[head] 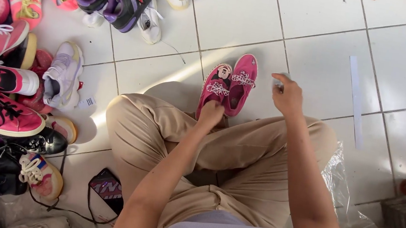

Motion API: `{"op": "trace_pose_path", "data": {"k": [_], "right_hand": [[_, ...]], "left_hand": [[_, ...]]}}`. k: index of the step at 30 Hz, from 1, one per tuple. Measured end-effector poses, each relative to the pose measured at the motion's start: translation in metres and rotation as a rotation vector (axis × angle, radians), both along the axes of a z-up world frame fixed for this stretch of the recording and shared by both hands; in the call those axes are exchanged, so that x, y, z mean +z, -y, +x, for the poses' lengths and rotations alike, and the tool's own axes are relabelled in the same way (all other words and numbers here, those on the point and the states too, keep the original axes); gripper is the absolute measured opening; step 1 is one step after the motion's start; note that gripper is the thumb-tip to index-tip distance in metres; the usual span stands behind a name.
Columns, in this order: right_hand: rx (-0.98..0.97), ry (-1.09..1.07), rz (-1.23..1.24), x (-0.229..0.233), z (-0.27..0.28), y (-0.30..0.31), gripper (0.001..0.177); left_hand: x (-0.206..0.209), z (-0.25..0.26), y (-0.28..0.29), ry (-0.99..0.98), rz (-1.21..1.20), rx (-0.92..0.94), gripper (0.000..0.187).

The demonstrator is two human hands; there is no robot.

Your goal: The person sits cross-legged on a tiled floor and uses a handheld electric brush to clean a pink canvas shoe. They scrub the upper, toe, and sides of the shoe repeatedly while holding it in their left hand.

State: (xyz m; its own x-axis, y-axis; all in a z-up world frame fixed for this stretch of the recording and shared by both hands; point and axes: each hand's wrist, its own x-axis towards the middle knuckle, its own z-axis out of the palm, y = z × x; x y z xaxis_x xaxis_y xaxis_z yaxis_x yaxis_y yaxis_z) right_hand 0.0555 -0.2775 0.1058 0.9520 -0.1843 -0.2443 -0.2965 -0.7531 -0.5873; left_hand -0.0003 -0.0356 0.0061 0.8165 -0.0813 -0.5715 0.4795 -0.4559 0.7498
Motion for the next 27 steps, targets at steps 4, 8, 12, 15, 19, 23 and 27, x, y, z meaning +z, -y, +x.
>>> {"op": "trace_pose_path", "data": {"k": [4,8,12,15,19,23,27], "right_hand": [[-0.154,-0.005,0.181,-0.025,-0.014,0.004,0.038],[-0.304,-0.004,0.27,-0.014,-0.01,0.001,0.065],[-0.368,-0.051,0.299,-0.043,-0.008,0.012,0.075],[-0.358,-0.024,0.321,-0.038,-0.006,0.01,0.075],[-0.355,-0.025,0.298,-0.051,-0.004,0.014,0.075],[-0.336,-0.019,0.271,-0.065,-0.001,0.022,0.079],[-0.294,0.0,0.27,-0.043,-0.003,0.009,0.072]], "left_hand": [[-0.016,0.023,0.033,-0.341,-0.596,0.886,0.075],[0.038,0.036,0.042,-0.434,-0.521,1.21,0.07],[0.045,0.061,0.038,-0.634,-0.349,1.171,0.076],[-0.011,0.066,0.044,-0.581,-0.453,1.547,0.072],[-0.035,0.064,0.052,-0.551,-0.324,1.433,0.071],[-0.024,0.061,0.054,-0.483,-0.224,1.293,0.062],[0.028,0.061,0.056,-0.308,-0.423,1.509,0.05]]}}
